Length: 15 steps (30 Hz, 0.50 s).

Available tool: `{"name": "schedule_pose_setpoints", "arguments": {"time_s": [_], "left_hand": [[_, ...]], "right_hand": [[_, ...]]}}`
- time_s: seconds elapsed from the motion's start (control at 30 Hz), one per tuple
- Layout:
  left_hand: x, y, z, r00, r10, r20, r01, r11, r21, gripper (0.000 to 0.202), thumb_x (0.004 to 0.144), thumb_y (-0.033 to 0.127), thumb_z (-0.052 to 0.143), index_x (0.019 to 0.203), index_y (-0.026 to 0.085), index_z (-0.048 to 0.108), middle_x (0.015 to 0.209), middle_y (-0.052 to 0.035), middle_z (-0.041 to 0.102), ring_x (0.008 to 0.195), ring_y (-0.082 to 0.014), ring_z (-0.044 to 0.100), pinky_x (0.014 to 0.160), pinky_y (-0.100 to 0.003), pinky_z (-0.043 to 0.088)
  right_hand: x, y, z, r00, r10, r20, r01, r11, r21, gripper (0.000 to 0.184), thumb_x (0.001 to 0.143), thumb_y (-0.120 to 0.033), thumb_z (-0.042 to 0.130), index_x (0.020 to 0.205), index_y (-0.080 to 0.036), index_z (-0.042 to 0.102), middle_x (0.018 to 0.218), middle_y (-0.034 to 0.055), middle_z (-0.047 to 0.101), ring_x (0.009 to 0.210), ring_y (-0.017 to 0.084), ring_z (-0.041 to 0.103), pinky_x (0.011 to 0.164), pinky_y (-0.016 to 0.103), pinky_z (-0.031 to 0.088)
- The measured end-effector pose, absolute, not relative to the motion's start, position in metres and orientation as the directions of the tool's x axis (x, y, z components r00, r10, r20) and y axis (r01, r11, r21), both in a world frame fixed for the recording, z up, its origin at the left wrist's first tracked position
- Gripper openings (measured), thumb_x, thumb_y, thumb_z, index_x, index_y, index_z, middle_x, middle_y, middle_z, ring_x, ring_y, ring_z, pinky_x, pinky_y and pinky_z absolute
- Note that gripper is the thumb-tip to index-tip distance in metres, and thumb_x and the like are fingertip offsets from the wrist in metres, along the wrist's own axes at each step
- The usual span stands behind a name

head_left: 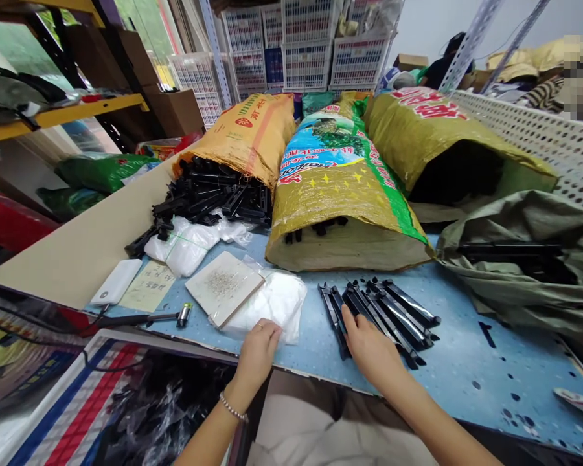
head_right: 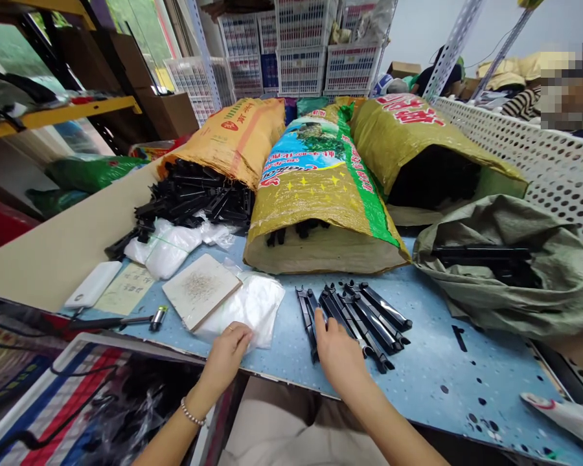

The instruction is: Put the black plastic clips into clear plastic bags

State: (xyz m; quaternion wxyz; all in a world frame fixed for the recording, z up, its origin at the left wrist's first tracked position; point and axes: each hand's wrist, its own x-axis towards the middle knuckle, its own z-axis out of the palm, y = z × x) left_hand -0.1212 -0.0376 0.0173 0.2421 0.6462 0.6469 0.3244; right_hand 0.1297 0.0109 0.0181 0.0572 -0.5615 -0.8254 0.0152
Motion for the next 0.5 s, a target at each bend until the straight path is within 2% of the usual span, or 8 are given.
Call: {"name": "schedule_pose_setpoints", "arguments": {"time_s": [0.07,0.17,0.23,0.3,0.33,0.4,0.5], "left_hand": [[-0.127,-0.035,0.02,-0.139,0.99,0.024,0.5,0.049,0.865,0.017,0.08,0.028,0.054,0.07,0.018,0.062,0.074,-0.0029,0.061,0.072,-0.0184,0.058,0.067,-0.03,0.046],[-0.128,-0.033,0.021,-0.23,0.972,-0.046,0.356,0.128,0.926,0.022,0.076,0.036,0.059,0.064,0.017,0.061,0.063,0.0012,0.056,0.061,-0.0145,0.054,0.059,-0.026,0.042],[-0.126,-0.032,0.02,-0.232,0.972,-0.048,0.344,0.128,0.93,0.026,0.077,0.038,0.057,0.064,0.016,0.061,0.063,0.0013,0.056,0.059,-0.0133,0.052,0.057,-0.024,0.041],[-0.124,-0.031,0.019,-0.23,0.972,-0.051,0.333,0.128,0.934,0.025,0.077,0.037,0.057,0.066,0.016,0.063,0.066,0.0003,0.059,0.06,-0.0132,0.053,0.057,-0.024,0.041],[-0.122,-0.031,0.018,-0.231,0.971,-0.053,0.329,0.129,0.935,0.023,0.077,0.036,0.058,0.067,0.015,0.063,0.066,0.0001,0.059,0.06,-0.0133,0.053,0.056,-0.024,0.042],[-0.117,-0.03,0.017,-0.237,0.97,-0.054,0.326,0.132,0.936,0.02,0.076,0.033,0.059,0.068,0.015,0.062,0.063,0.0004,0.059,0.058,-0.0132,0.053,0.056,-0.024,0.042],[-0.112,-0.029,0.018,-0.259,0.965,-0.046,0.32,0.13,0.938,0.013,0.077,0.028,0.056,0.071,0.016,0.059,0.06,0.0015,0.058,0.055,-0.013,0.053,0.054,-0.024,0.044]], "right_hand": [[0.128,0.017,0.018,-0.334,0.942,0.026,0.922,0.333,-0.199,0.048,0.086,-0.012,0.043,0.133,-0.015,0.045,0.091,0.0173,0.064,0.074,0.028,0.063,0.064,0.036,0.047],[0.128,0.024,0.022,-0.311,0.949,-0.05,0.807,0.236,-0.542,0.046,0.086,-0.02,0.048,0.131,-0.013,0.048,0.105,0.0178,0.064,0.094,0.03,0.063,0.08,0.041,0.047],[0.125,0.024,0.028,-0.32,0.941,-0.112,0.589,0.105,-0.802,0.041,0.085,-0.027,0.051,0.125,-0.016,0.053,0.109,0.0129,0.065,0.102,0.027,0.06,0.088,0.041,0.045],[0.116,0.019,0.034,-0.369,0.913,-0.175,0.273,-0.073,-0.959,0.034,0.084,-0.031,0.054,0.115,-0.018,0.059,0.103,0.0079,0.067,0.097,0.022,0.06,0.088,0.038,0.046],[0.11,0.016,0.038,-0.408,0.89,-0.206,0.111,-0.175,-0.978,0.031,0.083,-0.033,0.056,0.11,-0.019,0.061,0.1,0.0065,0.067,0.092,0.02,0.061,0.085,0.035,0.047],[0.094,0.01,0.043,-0.481,0.835,-0.265,-0.159,-0.381,-0.911,0.026,0.081,-0.035,0.062,0.1,-0.018,0.064,0.095,0.0056,0.067,0.083,0.017,0.061,0.077,0.03,0.049],[0.066,0.005,0.043,-0.558,0.755,-0.343,-0.351,-0.59,-0.727,0.026,0.076,-0.035,0.069,0.093,-0.015,0.065,0.092,0.006,0.067,0.076,0.014,0.061,0.066,0.024,0.049]]}}
